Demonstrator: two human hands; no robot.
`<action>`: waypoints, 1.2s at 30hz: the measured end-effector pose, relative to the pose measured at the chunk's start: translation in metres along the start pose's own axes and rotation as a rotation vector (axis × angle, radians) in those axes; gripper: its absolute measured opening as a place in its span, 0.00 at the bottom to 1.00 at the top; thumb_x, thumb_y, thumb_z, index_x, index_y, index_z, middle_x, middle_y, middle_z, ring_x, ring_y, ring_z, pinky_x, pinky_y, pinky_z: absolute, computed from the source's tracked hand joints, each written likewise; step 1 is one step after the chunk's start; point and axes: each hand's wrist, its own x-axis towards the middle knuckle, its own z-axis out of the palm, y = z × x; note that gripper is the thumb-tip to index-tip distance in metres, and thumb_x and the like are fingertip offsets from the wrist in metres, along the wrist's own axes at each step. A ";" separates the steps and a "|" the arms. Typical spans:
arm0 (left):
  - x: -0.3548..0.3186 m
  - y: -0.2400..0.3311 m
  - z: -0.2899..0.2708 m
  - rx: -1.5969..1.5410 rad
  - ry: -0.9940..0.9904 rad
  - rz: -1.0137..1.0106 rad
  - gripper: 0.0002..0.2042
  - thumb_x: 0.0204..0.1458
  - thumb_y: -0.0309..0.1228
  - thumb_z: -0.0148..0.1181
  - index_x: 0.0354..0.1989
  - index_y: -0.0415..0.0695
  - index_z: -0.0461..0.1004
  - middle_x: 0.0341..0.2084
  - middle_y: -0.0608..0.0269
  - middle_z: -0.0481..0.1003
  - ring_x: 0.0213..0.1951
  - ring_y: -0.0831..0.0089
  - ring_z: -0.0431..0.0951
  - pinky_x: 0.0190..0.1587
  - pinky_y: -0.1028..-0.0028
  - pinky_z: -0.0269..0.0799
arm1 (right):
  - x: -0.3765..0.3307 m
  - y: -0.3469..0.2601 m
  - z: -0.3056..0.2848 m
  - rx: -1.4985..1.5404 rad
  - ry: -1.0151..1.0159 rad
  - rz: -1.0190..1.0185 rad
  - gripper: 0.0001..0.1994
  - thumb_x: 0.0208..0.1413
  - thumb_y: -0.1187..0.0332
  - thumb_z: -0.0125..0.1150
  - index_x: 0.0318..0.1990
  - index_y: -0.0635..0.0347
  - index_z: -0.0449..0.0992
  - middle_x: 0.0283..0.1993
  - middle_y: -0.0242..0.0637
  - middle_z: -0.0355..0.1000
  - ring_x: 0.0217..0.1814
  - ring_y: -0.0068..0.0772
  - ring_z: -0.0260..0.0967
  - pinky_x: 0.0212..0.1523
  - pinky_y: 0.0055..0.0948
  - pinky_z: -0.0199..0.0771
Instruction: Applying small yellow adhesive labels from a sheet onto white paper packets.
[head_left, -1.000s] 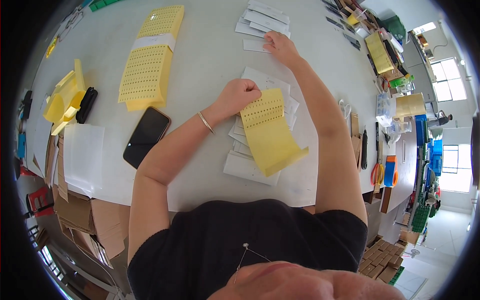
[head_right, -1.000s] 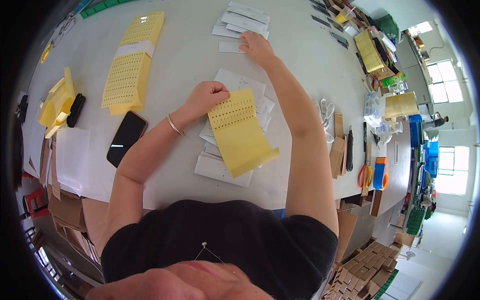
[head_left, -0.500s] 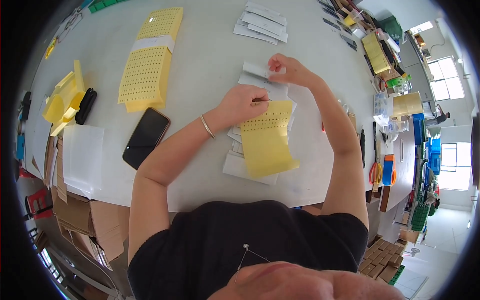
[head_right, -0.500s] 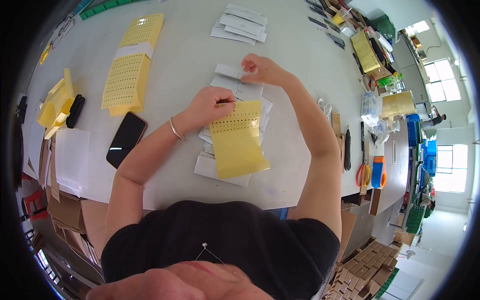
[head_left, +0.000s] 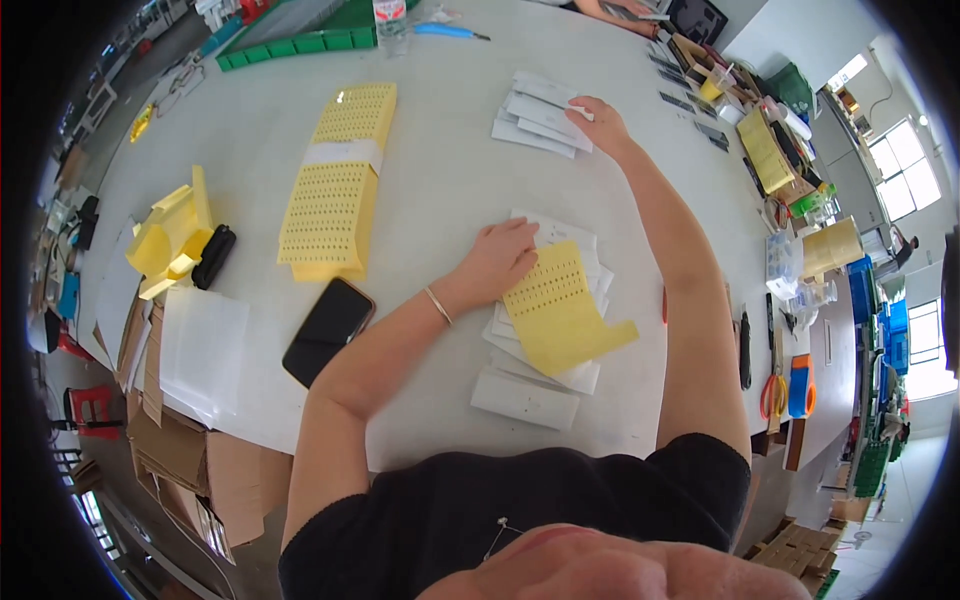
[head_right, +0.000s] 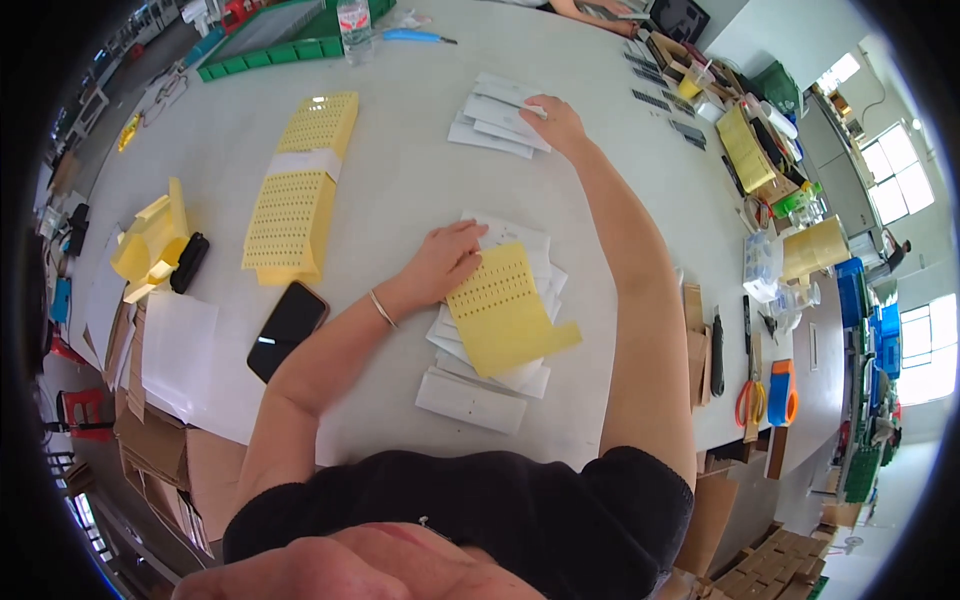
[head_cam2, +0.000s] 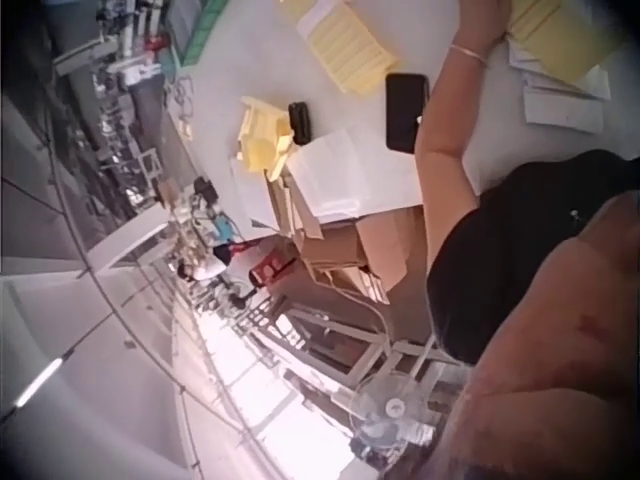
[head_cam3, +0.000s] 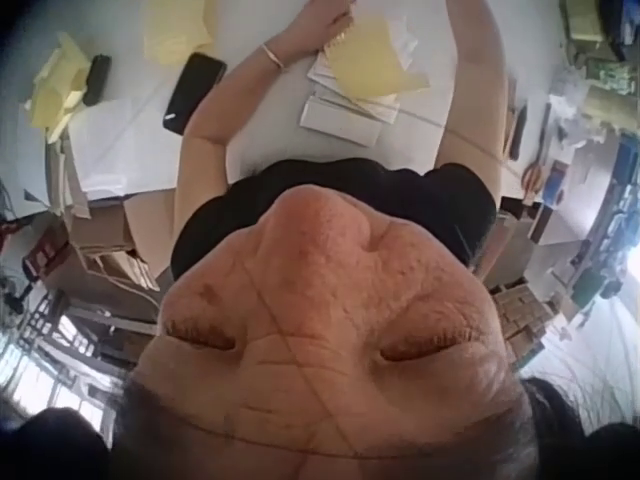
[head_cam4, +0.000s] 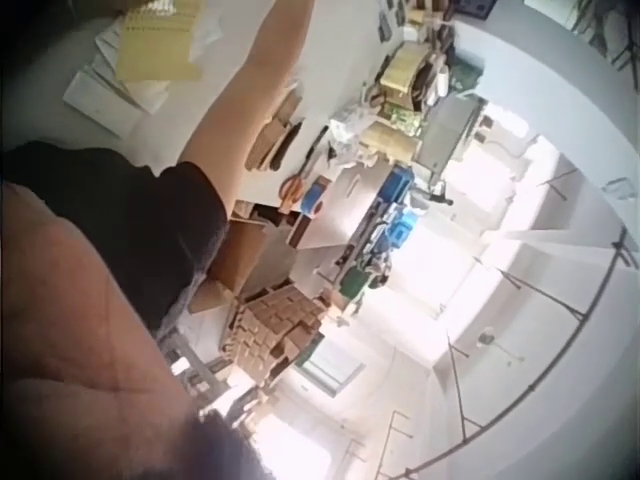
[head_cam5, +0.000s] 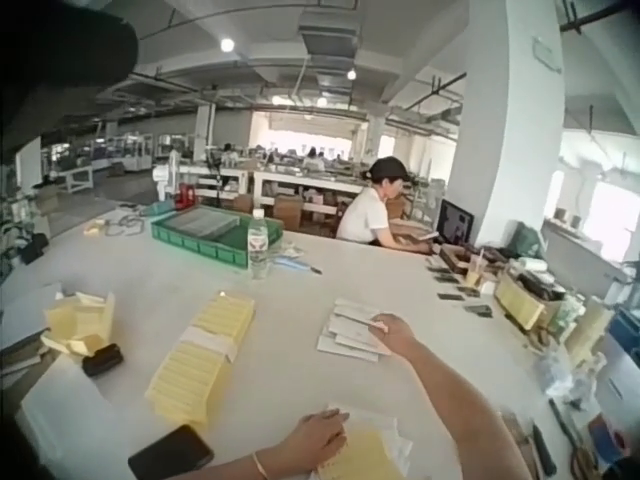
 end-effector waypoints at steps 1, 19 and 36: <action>-0.001 -0.001 -0.003 -0.006 -0.019 -0.014 0.08 0.53 0.32 0.50 0.36 0.40 0.70 0.50 0.51 0.71 0.59 0.55 0.63 0.58 0.56 0.56 | 0.012 -0.005 0.009 -0.158 -0.023 0.085 0.22 0.53 0.49 0.57 0.52 0.48 0.72 0.55 0.35 0.68 0.58 0.36 0.63 0.56 0.42 0.61; -0.001 0.016 -0.021 -0.061 -0.170 0.173 0.08 0.52 0.32 0.50 0.29 0.40 0.70 0.29 0.57 0.72 0.40 0.61 0.70 0.48 0.64 0.62 | -0.035 -0.038 0.061 -0.459 -0.014 0.017 0.31 0.54 0.40 0.46 0.62 0.44 0.61 0.64 0.38 0.59 0.66 0.44 0.52 0.61 0.53 0.47; 0.001 -0.002 -0.020 -0.722 -0.271 -0.313 0.07 0.53 0.30 0.57 0.28 0.39 0.71 0.22 0.75 0.69 0.26 0.88 0.65 0.29 0.82 0.64 | -0.151 -0.081 0.020 -0.172 -0.062 -0.066 0.26 0.55 0.54 0.55 0.60 0.50 0.64 0.66 0.42 0.55 0.71 0.44 0.44 0.66 0.50 0.41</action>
